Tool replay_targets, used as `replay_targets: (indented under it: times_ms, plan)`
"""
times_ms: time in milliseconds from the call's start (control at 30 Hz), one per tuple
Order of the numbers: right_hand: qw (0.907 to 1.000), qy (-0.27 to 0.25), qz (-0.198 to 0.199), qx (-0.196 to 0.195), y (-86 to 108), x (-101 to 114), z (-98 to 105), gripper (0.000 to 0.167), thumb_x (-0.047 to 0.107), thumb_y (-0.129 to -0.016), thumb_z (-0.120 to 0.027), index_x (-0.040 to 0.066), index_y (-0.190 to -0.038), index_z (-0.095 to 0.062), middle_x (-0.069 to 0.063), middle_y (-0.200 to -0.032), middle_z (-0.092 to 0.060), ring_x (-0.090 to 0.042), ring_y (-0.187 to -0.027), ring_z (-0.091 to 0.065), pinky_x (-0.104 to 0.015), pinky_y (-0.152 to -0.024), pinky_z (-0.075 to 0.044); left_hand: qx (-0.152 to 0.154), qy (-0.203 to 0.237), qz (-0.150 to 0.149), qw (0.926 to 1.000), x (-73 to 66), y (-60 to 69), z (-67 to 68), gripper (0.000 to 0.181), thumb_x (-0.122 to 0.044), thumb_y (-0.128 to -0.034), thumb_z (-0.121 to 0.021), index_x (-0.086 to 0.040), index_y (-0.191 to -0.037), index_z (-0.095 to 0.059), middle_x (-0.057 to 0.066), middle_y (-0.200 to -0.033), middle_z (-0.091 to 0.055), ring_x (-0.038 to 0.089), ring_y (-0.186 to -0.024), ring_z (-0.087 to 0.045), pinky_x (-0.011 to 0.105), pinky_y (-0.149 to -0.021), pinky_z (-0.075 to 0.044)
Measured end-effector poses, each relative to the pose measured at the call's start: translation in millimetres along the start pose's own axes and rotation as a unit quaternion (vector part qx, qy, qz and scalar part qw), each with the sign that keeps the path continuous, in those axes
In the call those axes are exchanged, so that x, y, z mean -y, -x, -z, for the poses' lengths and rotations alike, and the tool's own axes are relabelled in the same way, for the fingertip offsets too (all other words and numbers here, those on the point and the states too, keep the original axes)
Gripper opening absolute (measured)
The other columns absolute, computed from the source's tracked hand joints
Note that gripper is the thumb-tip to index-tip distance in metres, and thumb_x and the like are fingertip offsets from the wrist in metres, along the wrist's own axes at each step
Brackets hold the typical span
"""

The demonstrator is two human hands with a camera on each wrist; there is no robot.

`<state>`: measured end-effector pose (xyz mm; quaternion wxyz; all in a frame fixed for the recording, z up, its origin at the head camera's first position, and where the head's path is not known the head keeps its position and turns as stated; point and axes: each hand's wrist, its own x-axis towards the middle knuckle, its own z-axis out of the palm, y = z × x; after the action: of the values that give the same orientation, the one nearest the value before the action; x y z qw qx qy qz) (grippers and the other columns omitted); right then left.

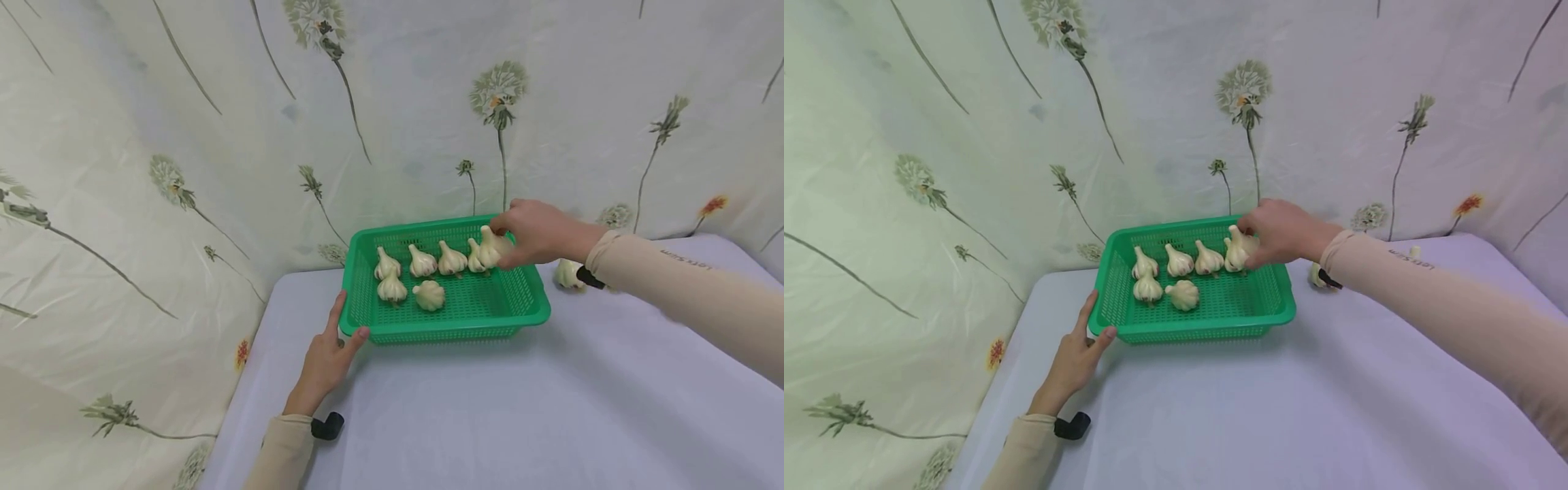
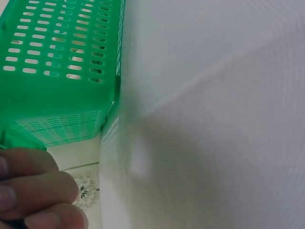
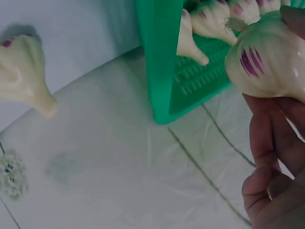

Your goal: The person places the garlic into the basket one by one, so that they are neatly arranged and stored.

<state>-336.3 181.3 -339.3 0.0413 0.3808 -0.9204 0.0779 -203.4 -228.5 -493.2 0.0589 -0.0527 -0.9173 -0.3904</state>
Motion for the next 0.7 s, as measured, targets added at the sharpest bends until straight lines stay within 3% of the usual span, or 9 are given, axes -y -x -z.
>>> replay_targets:
  times_ms: [267, 500, 600, 700]
  plan:
    - [0.9958, -0.041, 0.019, 0.079, -22.2, 12.3, -39.5, 0.029, 0.028, -0.080, -0.092, 0.015, -0.101, -0.077, -0.003, -0.104, -0.077, -0.022, -0.093, -0.068, -0.043, -0.078, -0.057, 0.002, 0.000, 0.000, 1.0000, -0.7, 0.8, 0.8, 0.084, -0.056, -0.1033, -0.062, -0.047, -0.169, -0.011, -0.010, -0.048, -0.031, 0.009, -0.044, -0.026, 0.027, -0.044, -0.025]
    - [0.9888, -0.076, 0.027, 0.125, -32.6, 20.8, -56.3, 0.027, 0.023, -0.079, -0.095, 0.015, -0.093, -0.074, -0.001, -0.098, -0.076, -0.012, -0.077, -0.062, -0.044, -0.080, -0.054, 0.005, -0.003, 0.003, 1.0000, -1.7, 1.1, 0.8, 0.084, -0.056, -0.1033, -0.062, -0.046, -0.170, -0.011, -0.009, -0.049, -0.032, 0.009, -0.045, -0.027, 0.027, -0.045, -0.025]
    - [0.9874, -0.074, 0.030, 0.137, -37.9, 23.4, -59.5, 0.028, 0.023, -0.078, -0.095, 0.013, -0.093, -0.073, 0.001, -0.094, -0.074, -0.012, -0.073, -0.059, -0.049, -0.094, -0.055, 0.004, -0.003, 0.004, 1.0000, -1.0, 0.7, 0.6, 0.084, -0.056, -0.1033, -0.062, -0.045, -0.170, -0.011, -0.009, -0.050, -0.032, 0.009, -0.045, -0.026, 0.027, -0.045, -0.025]
    - [0.9865, -0.068, 0.028, 0.146, -43.5, 25.5, -61.0, 0.031, 0.023, -0.077, -0.097, 0.013, -0.095, -0.074, 0.003, -0.091, -0.073, -0.012, -0.075, -0.061, -0.058, -0.111, -0.045, 0.004, -0.002, 0.005, 1.0000, -1.1, 0.0, 0.7, 0.084, -0.056, -0.1033, -0.062, -0.045, -0.170, -0.011, -0.009, -0.049, -0.032, 0.009, -0.045, -0.026, 0.027, -0.045, -0.025]
